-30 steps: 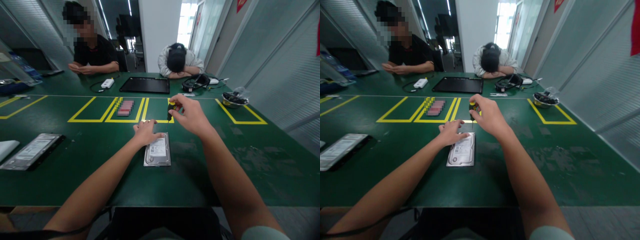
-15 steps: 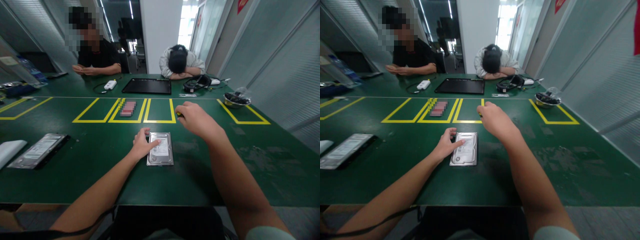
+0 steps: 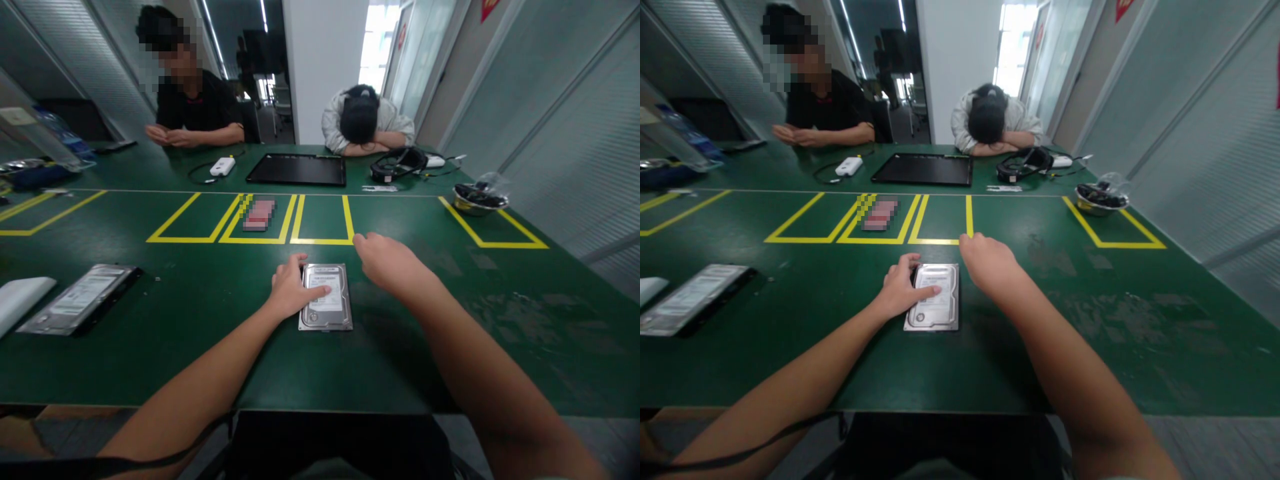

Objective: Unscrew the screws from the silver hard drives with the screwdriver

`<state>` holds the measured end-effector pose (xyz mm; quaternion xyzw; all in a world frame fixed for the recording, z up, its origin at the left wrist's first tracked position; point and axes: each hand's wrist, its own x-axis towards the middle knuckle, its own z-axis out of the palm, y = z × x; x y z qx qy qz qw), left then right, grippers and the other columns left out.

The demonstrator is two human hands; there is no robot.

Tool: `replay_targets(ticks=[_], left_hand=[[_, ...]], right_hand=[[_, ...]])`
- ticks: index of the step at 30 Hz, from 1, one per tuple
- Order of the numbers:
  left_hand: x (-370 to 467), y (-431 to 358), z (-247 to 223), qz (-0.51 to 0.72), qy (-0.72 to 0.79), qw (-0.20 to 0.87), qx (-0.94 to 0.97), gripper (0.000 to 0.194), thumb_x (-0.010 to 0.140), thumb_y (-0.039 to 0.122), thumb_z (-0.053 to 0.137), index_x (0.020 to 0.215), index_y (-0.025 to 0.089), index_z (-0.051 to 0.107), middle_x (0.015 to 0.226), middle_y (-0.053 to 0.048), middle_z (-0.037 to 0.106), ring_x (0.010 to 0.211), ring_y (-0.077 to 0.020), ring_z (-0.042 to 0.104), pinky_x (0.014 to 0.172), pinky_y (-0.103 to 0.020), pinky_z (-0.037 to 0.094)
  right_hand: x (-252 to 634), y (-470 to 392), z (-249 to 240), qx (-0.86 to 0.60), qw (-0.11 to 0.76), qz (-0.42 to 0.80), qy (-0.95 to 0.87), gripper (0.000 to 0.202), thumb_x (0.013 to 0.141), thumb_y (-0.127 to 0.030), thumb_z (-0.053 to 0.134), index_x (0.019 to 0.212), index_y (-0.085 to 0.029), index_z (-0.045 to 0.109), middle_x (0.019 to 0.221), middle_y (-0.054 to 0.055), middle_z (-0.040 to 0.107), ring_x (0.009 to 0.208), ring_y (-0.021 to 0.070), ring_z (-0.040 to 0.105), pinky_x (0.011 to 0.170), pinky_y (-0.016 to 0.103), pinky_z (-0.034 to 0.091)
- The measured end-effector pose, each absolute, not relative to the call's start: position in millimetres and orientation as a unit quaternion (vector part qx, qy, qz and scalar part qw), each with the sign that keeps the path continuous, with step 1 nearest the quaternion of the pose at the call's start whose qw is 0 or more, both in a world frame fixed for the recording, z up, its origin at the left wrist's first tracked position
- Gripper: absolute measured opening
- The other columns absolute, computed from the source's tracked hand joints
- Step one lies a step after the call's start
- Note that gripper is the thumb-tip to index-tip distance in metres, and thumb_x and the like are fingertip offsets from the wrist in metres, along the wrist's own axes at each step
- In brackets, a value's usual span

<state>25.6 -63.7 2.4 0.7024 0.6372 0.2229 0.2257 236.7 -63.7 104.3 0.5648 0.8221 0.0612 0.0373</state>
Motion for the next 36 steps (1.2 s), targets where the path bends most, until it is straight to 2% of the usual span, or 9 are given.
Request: replay_targets(ticks=[8, 15, 21, 25, 27, 31, 36], left_hand=[[24.8, -63.8, 3.2, 0.212, 0.633, 0.227, 0.709, 0.086, 0.065, 0.064, 0.072, 0.134, 0.025, 0.038, 0.133, -0.011, 0.058, 0.122, -0.0363, 0.05, 0.101, -0.051, 0.037], [24.9, -64.0, 1.9, 0.211, 0.634, 0.22, 0.71, 0.085, 0.066, 0.064, 0.072, 0.133, 0.026, 0.038, 0.133, -0.011, 0.058, 0.121, -0.0354, 0.052, 0.1, -0.05, 0.038], [24.8, -64.4, 3.7, 0.208, 0.632, 0.228, 0.71, 0.084, 0.067, 0.064, 0.071, 0.134, 0.025, 0.039, 0.133, -0.011, 0.058, 0.123, -0.0355, 0.051, 0.102, -0.051, 0.037], [25.1, -64.4, 4.7, 0.208, 0.63, 0.236, 0.71, 0.082, 0.068, 0.063, 0.071, 0.134, 0.025, 0.04, 0.134, -0.011, 0.058, 0.124, -0.0353, 0.052, 0.102, -0.05, 0.038], [25.3, -64.6, 4.8, 0.208, 0.63, 0.236, 0.709, 0.082, 0.069, 0.062, 0.071, 0.134, 0.025, 0.041, 0.134, -0.011, 0.057, 0.124, -0.0353, 0.052, 0.102, -0.049, 0.038], [25.4, -64.9, 4.7, 0.206, 0.629, 0.238, 0.711, 0.082, 0.069, 0.063, 0.07, 0.135, 0.024, 0.041, 0.135, -0.011, 0.057, 0.123, -0.0355, 0.052, 0.102, -0.051, 0.038], [25.0, -64.8, 5.0, 0.21, 0.627, 0.239, 0.711, 0.08, 0.068, 0.062, 0.071, 0.133, 0.024, 0.043, 0.135, -0.01, 0.057, 0.123, -0.0353, 0.052, 0.102, -0.05, 0.039]], right_hand=[[253.6, -82.5, 61.5, 0.615, 0.082, 0.016, 0.784, 0.026, 0.09, -0.019, 0.046, 0.114, -0.014, 0.057, 0.094, 0.016, 0.069, 0.083, 0.029, 0.071, 0.062, 0.032, 0.048], [263.3, -98.0, 53.0, 0.63, 0.069, 0.017, 0.773, 0.031, 0.095, -0.039, 0.047, 0.117, -0.018, 0.054, 0.1, 0.013, 0.07, 0.085, 0.0292, 0.071, 0.063, 0.034, 0.047], [293.1, -111.3, 60.9, 0.652, 0.081, 0.049, 0.752, 0.03, 0.095, -0.044, 0.044, 0.095, -0.02, 0.062, 0.095, 0.01, 0.068, 0.084, 0.0266, 0.069, 0.059, 0.033, 0.043], [333.0, -116.7, 59.1, 0.711, 0.077, 0.022, 0.698, 0.03, 0.095, -0.042, 0.042, 0.093, -0.023, 0.065, 0.094, 0.01, 0.069, 0.084, 0.0289, 0.068, 0.058, 0.035, 0.04], [358.7, -119.0, 56.2, 0.74, 0.059, 0.003, 0.67, 0.03, 0.095, -0.04, 0.041, 0.092, -0.024, 0.066, 0.096, 0.013, 0.069, 0.084, 0.0301, 0.068, 0.059, 0.037, 0.04], [417.1, -121.7, 49.1, 0.787, 0.024, 0.05, 0.615, 0.039, 0.095, -0.032, 0.035, 0.099, -0.024, 0.073, 0.104, 0.029, 0.065, 0.09, 0.0328, 0.067, 0.063, 0.045, 0.038], [472.5, -120.6, 41.4, 0.87, 0.058, -0.01, 0.49, 0.049, 0.094, -0.034, 0.029, 0.106, -0.021, 0.074, 0.117, 0.031, 0.062, 0.105, 0.0393, 0.065, 0.067, 0.049, 0.041]])
